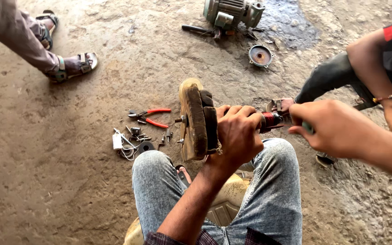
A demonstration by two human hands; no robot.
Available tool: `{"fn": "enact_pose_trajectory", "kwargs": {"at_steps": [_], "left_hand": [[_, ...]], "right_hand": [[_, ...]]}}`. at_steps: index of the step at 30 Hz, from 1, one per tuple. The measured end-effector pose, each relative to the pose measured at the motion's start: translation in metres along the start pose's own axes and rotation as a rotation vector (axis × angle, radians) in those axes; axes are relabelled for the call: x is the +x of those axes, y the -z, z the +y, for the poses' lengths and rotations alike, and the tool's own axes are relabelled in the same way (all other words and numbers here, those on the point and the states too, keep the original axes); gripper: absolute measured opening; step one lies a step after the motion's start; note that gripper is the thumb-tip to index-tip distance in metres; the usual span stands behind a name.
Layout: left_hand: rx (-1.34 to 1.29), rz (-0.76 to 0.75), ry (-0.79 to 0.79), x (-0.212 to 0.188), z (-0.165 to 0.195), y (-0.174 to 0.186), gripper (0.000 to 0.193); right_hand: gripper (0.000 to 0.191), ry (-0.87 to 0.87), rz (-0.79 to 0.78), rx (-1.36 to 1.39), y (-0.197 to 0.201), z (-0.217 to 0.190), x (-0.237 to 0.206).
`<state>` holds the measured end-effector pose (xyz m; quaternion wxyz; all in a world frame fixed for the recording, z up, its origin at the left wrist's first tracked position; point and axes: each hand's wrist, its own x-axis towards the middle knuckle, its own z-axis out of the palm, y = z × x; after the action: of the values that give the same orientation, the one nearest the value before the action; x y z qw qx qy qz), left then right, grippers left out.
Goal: The person sits on a chair holding a wooden hand-polishing tool clamped around a red-wrapped cylindrical metal shaft and repeatedly rubs a green abrasive stone along the shaft, repositioning the tool and stone to work different sections.
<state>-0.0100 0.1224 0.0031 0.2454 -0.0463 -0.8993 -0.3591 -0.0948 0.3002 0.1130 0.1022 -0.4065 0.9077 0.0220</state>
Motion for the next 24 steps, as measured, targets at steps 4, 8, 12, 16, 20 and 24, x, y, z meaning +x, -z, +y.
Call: {"fn": "enact_pose_trajectory", "kwargs": {"at_steps": [4,8,12,16,20,24], "left_hand": [[0.022,-0.026,0.023,0.0,-0.003,0.002,0.021],[0.031,-0.002,0.001,0.0,-0.003,0.008,0.019],[0.019,-0.031,0.034,0.001,-0.004,0.016,0.019],[0.016,0.022,0.002,-0.001,-0.006,0.026,0.018],[0.014,0.034,0.002,-0.001,-0.008,0.033,0.017],[0.028,-0.007,0.037,-0.001,-0.009,0.04,0.008]], "right_hand": [[0.008,0.33,-0.037,-0.612,-0.023,0.014,-0.002],[0.018,0.268,0.2,-0.205,-0.034,0.025,0.004],[0.03,0.069,0.242,0.336,-0.035,0.018,-0.004],[0.036,0.002,0.162,0.751,-0.046,0.009,-0.007],[0.045,-0.03,0.106,0.882,-0.066,0.008,-0.012],[0.036,-0.184,0.025,0.956,-0.085,0.006,-0.021]]}}
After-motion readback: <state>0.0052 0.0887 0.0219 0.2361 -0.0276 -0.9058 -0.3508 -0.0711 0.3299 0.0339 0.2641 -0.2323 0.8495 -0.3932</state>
